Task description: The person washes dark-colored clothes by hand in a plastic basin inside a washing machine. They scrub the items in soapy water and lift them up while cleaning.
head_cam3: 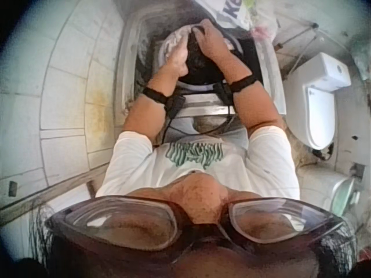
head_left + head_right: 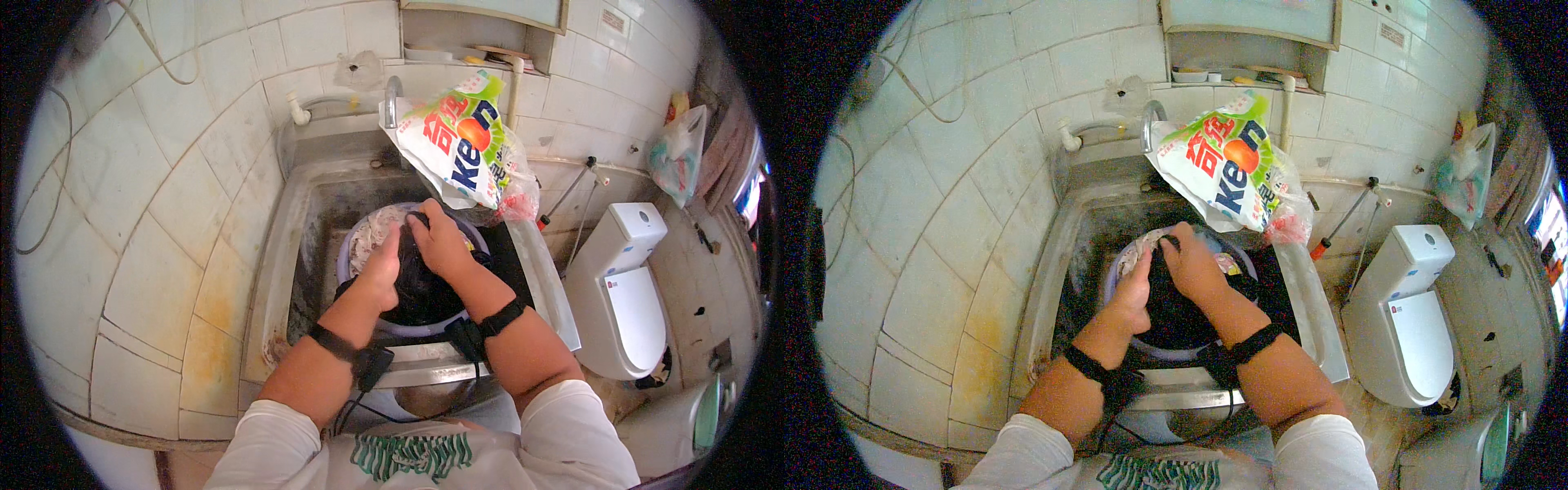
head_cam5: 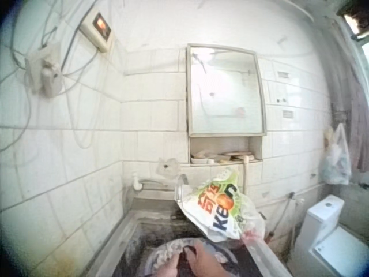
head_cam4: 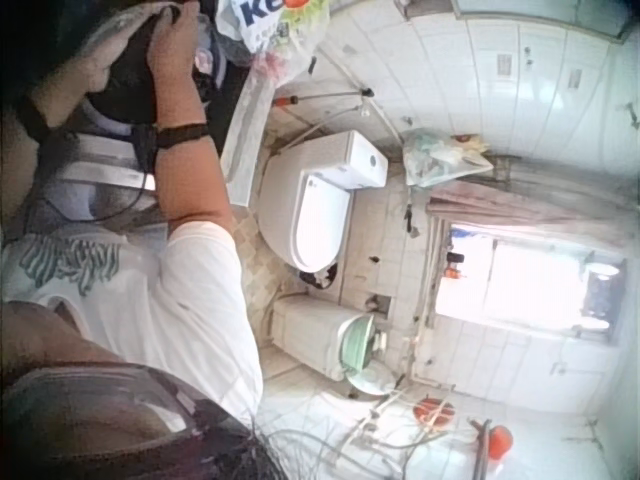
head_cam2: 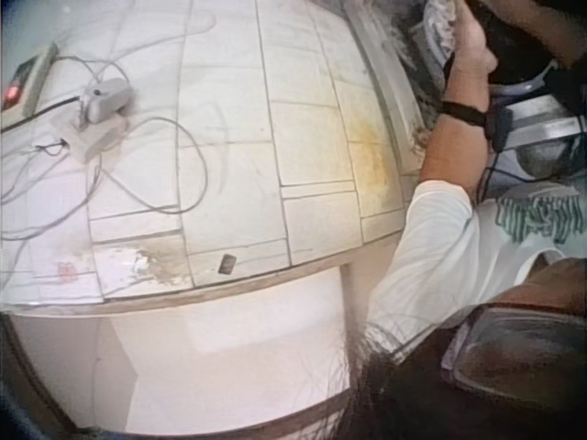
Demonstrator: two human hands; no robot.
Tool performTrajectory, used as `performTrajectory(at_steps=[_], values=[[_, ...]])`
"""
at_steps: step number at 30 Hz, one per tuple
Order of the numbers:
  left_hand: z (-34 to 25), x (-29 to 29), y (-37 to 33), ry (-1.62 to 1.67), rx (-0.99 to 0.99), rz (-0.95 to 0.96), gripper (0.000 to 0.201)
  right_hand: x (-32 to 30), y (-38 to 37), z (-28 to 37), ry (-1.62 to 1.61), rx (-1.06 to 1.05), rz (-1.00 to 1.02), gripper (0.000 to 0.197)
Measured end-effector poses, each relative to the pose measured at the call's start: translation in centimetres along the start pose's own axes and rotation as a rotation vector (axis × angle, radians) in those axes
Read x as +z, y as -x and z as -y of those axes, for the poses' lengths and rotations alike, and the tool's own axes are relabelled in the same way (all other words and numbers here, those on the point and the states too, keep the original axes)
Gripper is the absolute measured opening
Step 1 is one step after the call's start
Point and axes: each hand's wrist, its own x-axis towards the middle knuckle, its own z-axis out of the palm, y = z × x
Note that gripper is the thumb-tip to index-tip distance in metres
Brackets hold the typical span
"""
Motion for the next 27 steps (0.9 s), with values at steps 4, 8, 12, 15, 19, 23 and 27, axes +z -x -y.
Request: performTrajectory(at_steps=[4,8,12,15,19,23,27], values=[[-0.6,0.3,1.1,-0.158,0.092,0.033,0.059,-0.7,-0.2,-3.1,-0.157,0.087,0.073,0.035],[-0.7,-1.7,-0.5,-0.174,0.224,0.157,0.053,-1.6,-0.1,-2.5,-1.031,0.605,0.341,0.061],[-1.4,-2.8,-1.3,-0.093,0.176,0.247,0.044,-3.0,0.2,-0.3,-0.390,0.189,0.417,0.035],[-1.9,-1.6,-0.5,-0.327,0.192,0.140,0.045,-5.3,-0.1,0.3,-0.316,0.310,0.378,0.054],[-2.9,-3.6,-0.8,-0.692,0.188,-0.096,0.032,-3.6,-0.8,-1.9,-0.863,0.493,0.102,0.051],[-2.0,-1.9,-0.5,-1.122,0.178,-0.041,0.039,-6.1,-1.6,-1.7,-1.377,0.542,-0.136,0.029],[0.3,0.0,-1.7,-1.556,0.132,-0.027,0.055,-7.5,-2.0,-2.4,-1.539,0.540,-0.226,0.026]])
